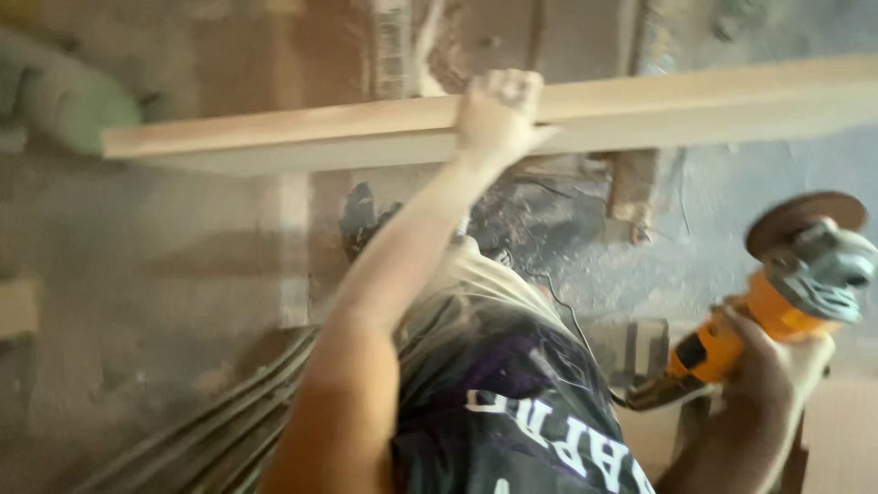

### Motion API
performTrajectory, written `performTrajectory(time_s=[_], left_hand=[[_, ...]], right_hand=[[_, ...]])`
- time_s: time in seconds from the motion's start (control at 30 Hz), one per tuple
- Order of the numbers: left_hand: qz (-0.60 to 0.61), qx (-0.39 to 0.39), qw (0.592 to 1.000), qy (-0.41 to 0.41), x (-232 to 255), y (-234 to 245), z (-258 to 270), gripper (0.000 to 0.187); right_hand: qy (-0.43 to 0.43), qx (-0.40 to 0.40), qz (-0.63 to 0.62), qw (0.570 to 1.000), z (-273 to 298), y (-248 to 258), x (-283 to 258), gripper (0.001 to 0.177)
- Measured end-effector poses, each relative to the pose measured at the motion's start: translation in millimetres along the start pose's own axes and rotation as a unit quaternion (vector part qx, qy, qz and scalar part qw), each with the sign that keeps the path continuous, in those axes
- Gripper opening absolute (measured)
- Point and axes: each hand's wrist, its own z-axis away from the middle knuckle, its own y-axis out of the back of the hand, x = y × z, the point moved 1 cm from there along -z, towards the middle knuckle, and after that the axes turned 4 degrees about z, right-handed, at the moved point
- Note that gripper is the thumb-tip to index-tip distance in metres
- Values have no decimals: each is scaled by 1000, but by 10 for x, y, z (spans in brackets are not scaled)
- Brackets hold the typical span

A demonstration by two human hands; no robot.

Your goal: The person uses an electric angle grinder with a sanding disc to smooth the surface of a long wooden plank resting on a workbench. They move the tool back and forth along the length of the plank, then flip it over to sand the other side.

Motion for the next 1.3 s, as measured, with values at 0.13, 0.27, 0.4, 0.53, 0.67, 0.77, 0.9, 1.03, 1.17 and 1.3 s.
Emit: performTrajectory(time_s=[0.13, 0.27, 0.4, 0.53, 0.67, 0.77, 0.9, 1.03, 1.17, 1.3], left_hand=[[15, -26, 999, 34, 75, 46, -61, 91], [52, 10, 998, 45, 94, 112, -8, 86], [70, 8, 997, 25, 51, 200, 29, 87], [46, 6, 999, -4, -171, 463, 256, 93], [87, -116, 988, 57, -825, 887, 649, 102], [26, -129, 989, 66, -1420, 1298, 930, 94], [-47, -275, 958, 70, -2009, 1572, 852, 110], [-48, -352, 933, 52, -2317, 1470, 851, 89], [-26, -380, 923, 56, -2476, 1402, 821, 60], [21, -367, 930, -3, -2477, 1579, 652, 49]], right_hand=[[28, -43, -2, 999, 2, -100, -181, 26], [95, -38, 77, 992, 240, -160, -354, 23], [59, -51, 4, 997, 76, -192, -421, 24], [61, -34, -4, 998, -43, -197, -318, 34], [38, -10, 13, 999, -58, -234, -266, 34], [32, -11, -1, 999, -14, -348, -306, 36], [1, -2, -33, 999, 76, -448, -455, 38], [-1, 21, 73, 997, 48, -685, -659, 32], [14, 43, 57, 997, 79, -1102, -952, 33], [19, 64, 9, 998, 6, -1506, -1277, 30]])
